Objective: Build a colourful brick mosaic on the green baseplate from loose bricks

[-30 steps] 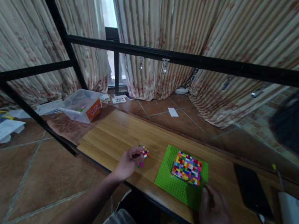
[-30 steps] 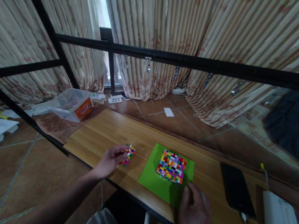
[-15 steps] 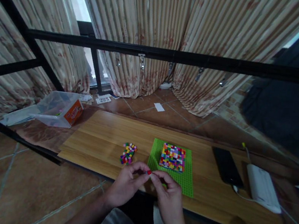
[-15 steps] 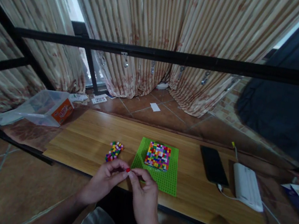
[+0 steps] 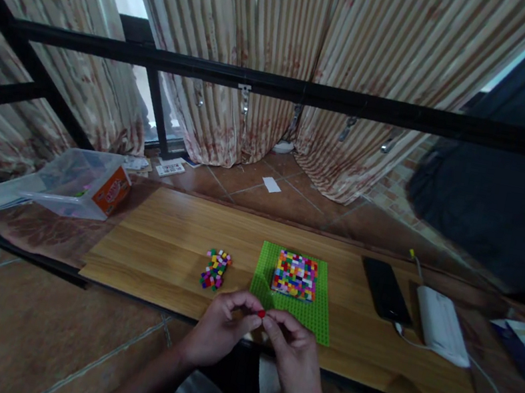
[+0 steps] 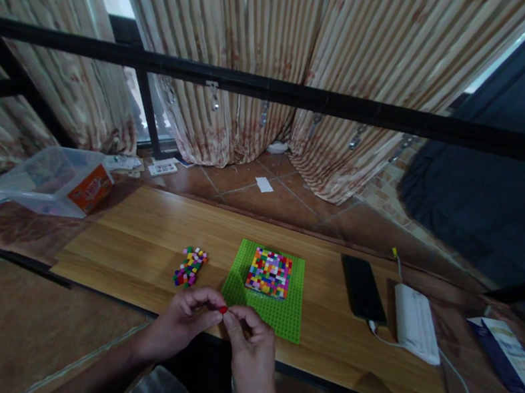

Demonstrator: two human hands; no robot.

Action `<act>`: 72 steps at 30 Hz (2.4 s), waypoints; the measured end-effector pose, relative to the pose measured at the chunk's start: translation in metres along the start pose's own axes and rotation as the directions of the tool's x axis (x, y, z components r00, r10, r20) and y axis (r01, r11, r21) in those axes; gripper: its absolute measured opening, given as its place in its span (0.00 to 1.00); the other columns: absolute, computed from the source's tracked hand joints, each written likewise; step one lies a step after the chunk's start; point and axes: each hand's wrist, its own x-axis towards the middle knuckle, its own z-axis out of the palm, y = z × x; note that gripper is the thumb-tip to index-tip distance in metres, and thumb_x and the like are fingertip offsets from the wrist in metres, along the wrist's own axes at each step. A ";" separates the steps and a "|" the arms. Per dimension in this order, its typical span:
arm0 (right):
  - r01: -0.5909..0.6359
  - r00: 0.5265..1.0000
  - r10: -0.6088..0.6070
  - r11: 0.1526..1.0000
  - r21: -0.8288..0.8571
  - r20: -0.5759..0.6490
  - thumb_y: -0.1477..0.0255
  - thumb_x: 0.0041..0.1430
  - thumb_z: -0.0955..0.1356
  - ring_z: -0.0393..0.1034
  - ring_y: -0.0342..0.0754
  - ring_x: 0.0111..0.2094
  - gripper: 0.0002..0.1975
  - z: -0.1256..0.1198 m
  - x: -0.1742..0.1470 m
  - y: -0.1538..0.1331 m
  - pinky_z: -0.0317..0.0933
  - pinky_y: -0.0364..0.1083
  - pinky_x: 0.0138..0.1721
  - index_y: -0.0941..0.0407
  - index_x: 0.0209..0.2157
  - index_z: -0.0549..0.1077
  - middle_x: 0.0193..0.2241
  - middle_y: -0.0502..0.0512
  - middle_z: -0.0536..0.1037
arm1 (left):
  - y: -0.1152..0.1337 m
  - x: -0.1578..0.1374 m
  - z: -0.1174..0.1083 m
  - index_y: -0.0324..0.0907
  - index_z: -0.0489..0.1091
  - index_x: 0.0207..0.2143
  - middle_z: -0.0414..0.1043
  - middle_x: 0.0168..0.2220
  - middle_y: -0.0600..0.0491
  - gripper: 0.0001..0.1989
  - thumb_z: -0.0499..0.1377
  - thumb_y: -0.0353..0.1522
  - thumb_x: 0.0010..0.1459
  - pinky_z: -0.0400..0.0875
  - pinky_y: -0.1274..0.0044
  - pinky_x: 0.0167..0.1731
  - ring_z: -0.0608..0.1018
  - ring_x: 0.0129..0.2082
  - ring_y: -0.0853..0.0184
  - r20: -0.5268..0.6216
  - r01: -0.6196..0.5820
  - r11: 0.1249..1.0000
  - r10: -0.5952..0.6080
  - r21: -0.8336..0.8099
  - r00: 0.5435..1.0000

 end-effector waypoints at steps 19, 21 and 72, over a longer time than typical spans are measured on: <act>0.249 0.910 -0.409 0.669 -0.700 -0.066 0.61 0.52 0.69 0.67 0.52 0.42 0.09 -0.059 0.120 0.007 0.59 0.52 0.46 0.50 0.27 0.80 0.38 0.56 0.75 | -0.025 0.060 0.010 0.40 0.65 0.54 0.68 0.27 0.57 0.24 0.57 0.28 0.53 0.61 0.80 0.28 0.69 0.26 0.72 0.070 0.120 0.992 -0.121 0.027 0.990; 0.224 0.906 -0.417 0.631 -0.743 -0.080 0.62 0.52 0.69 0.66 0.53 0.44 0.09 -0.056 0.123 0.010 0.58 0.53 0.47 0.50 0.27 0.80 0.39 0.56 0.74 | -0.022 0.071 0.014 0.40 0.63 0.56 0.67 0.25 0.58 0.27 0.57 0.27 0.51 0.60 0.80 0.26 0.67 0.23 0.73 0.118 0.126 0.991 -0.129 0.034 0.985; 0.108 0.927 -0.310 0.762 -0.639 -0.212 0.65 0.47 0.67 0.69 0.54 0.44 0.10 -0.059 0.139 0.020 0.59 0.56 0.49 0.52 0.30 0.78 0.40 0.56 0.76 | -0.013 0.102 0.018 0.43 0.68 0.46 0.74 0.26 0.54 0.24 0.59 0.26 0.42 0.64 0.78 0.24 0.73 0.25 0.66 0.251 -0.020 0.960 -0.052 0.278 0.967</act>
